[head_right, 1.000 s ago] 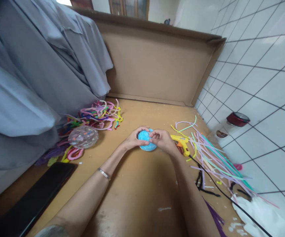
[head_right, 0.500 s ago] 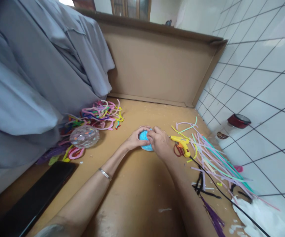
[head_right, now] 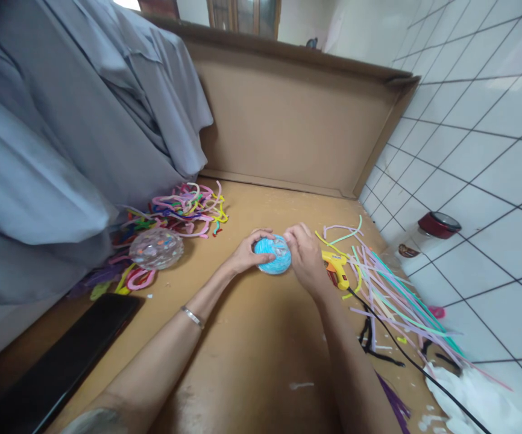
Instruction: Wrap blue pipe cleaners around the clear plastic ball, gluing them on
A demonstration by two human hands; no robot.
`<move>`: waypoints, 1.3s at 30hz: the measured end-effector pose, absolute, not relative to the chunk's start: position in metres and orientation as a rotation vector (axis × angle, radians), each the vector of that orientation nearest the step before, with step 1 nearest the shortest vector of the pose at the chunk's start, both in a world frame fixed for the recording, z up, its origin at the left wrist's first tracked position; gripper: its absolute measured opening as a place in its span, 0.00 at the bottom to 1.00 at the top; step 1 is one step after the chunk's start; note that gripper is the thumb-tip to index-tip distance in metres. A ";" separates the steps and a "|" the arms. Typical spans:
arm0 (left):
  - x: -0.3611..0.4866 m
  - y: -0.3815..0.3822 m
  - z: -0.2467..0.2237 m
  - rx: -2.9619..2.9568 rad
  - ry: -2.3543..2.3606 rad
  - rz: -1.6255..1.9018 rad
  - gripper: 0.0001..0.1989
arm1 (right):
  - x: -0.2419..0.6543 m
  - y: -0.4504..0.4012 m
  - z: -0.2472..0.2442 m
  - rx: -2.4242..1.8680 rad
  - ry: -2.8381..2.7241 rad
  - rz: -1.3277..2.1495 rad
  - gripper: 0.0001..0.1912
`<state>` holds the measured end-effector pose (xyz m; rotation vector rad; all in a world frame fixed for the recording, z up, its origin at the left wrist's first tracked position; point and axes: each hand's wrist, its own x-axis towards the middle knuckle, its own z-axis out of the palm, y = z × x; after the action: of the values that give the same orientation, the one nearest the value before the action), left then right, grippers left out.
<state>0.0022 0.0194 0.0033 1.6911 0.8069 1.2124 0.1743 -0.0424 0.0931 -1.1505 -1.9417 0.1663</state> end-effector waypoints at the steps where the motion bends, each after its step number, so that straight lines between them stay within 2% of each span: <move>1: 0.002 0.020 0.003 1.702 0.812 1.229 0.24 | 0.176 -0.042 0.094 -1.180 -1.914 0.161 0.13; 6: 0.001 0.020 0.002 1.772 0.807 1.276 0.21 | 0.183 -0.035 0.087 -1.328 -1.888 0.097 0.16; 11: 0.003 0.018 0.003 1.819 0.786 1.264 0.21 | 0.188 -0.026 0.071 -1.382 -1.977 0.202 0.05; 18: 0.005 0.014 0.007 1.852 0.791 1.262 0.21 | 0.188 -0.019 0.059 -1.332 -2.059 0.200 0.08; 23: 0.006 0.012 0.008 1.833 0.830 1.252 0.26 | 0.187 -0.019 0.057 -1.298 -2.095 0.205 0.10; 30: 0.007 0.013 0.007 1.867 0.796 1.273 0.20 | 0.188 -0.019 0.056 -1.313 -2.119 0.178 0.10; 39: 0.006 0.014 0.003 1.888 0.776 1.283 0.19 | 0.188 -0.018 0.057 -1.382 -2.117 0.174 0.09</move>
<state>0.0063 0.0135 0.0033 1.8877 0.7765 1.2833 0.1881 -0.0177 0.0572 -1.3822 -2.1172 0.1741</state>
